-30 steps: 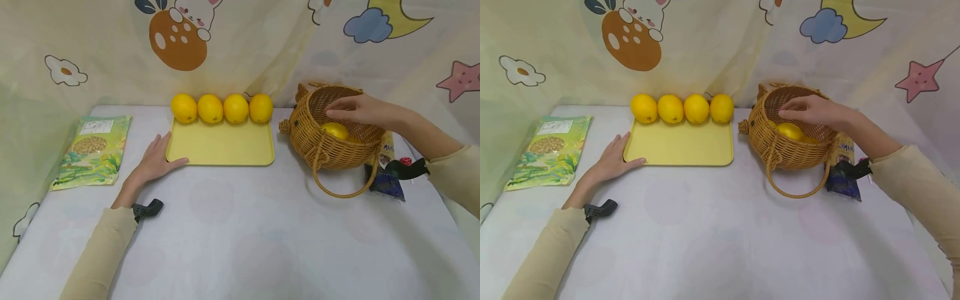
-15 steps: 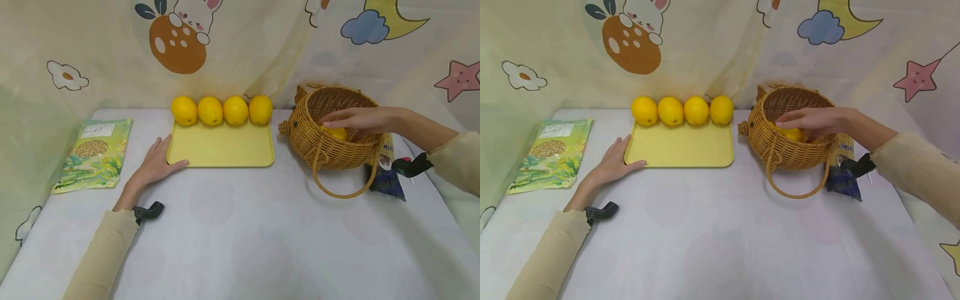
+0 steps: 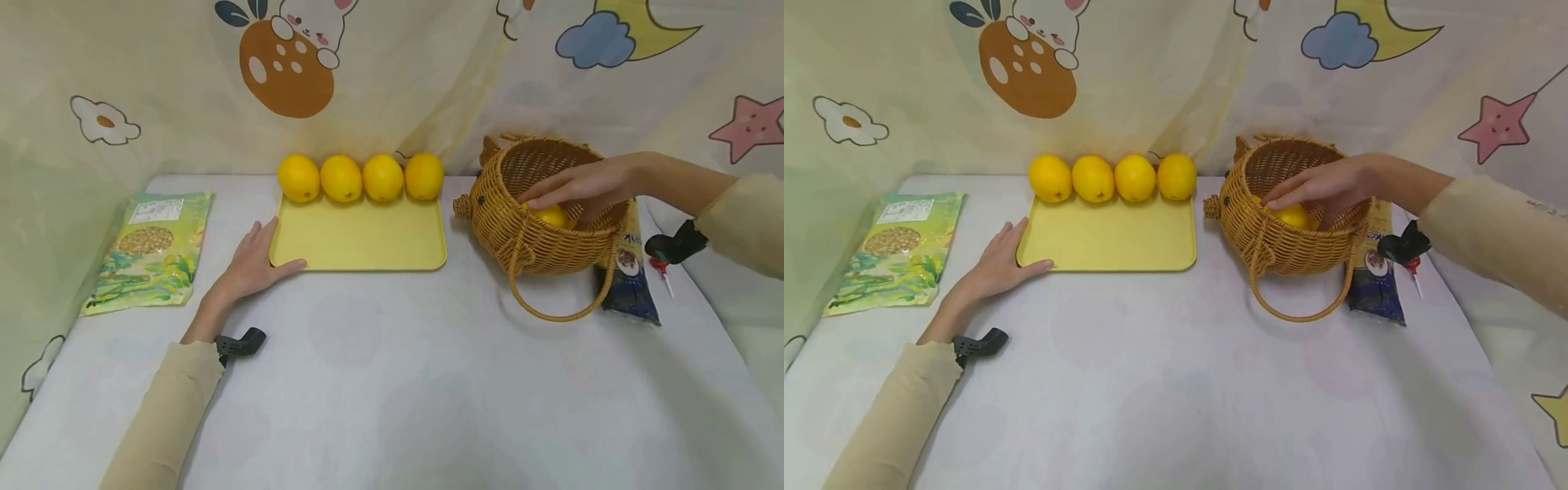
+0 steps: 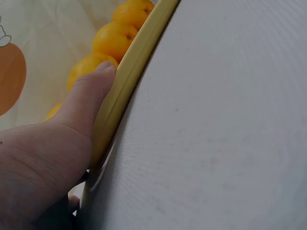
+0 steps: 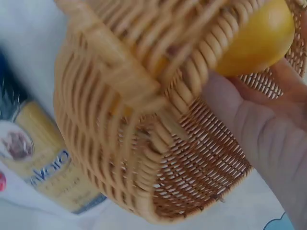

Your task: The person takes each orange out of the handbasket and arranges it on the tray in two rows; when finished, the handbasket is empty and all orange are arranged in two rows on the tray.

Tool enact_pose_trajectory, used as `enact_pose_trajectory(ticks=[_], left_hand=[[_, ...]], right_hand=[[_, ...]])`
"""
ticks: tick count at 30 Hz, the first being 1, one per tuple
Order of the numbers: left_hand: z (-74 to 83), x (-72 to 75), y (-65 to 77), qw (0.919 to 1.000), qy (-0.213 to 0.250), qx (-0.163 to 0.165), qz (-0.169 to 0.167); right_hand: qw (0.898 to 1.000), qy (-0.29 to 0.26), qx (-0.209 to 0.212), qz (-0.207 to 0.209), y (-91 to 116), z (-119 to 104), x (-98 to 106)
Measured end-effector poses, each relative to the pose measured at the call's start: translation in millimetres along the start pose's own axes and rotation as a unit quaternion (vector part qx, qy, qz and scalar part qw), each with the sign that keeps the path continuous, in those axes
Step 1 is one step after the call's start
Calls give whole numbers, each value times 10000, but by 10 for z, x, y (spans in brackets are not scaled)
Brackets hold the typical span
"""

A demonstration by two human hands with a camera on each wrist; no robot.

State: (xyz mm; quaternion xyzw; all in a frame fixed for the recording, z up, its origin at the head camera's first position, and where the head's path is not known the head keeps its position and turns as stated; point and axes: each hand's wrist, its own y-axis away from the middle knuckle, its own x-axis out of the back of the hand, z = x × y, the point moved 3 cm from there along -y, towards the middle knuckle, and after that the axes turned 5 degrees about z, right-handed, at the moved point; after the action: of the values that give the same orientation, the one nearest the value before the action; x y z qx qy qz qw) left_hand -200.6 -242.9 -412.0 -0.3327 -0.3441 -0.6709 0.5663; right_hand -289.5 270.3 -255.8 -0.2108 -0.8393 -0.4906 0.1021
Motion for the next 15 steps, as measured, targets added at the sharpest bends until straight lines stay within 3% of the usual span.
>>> enact_pose_trajectory(ticks=[15], left_hand=[[6, 28, 17, 10000, 36, -7, 3]], right_hand=[[9905, 110, -742, -1156, -181, -255, 147]])
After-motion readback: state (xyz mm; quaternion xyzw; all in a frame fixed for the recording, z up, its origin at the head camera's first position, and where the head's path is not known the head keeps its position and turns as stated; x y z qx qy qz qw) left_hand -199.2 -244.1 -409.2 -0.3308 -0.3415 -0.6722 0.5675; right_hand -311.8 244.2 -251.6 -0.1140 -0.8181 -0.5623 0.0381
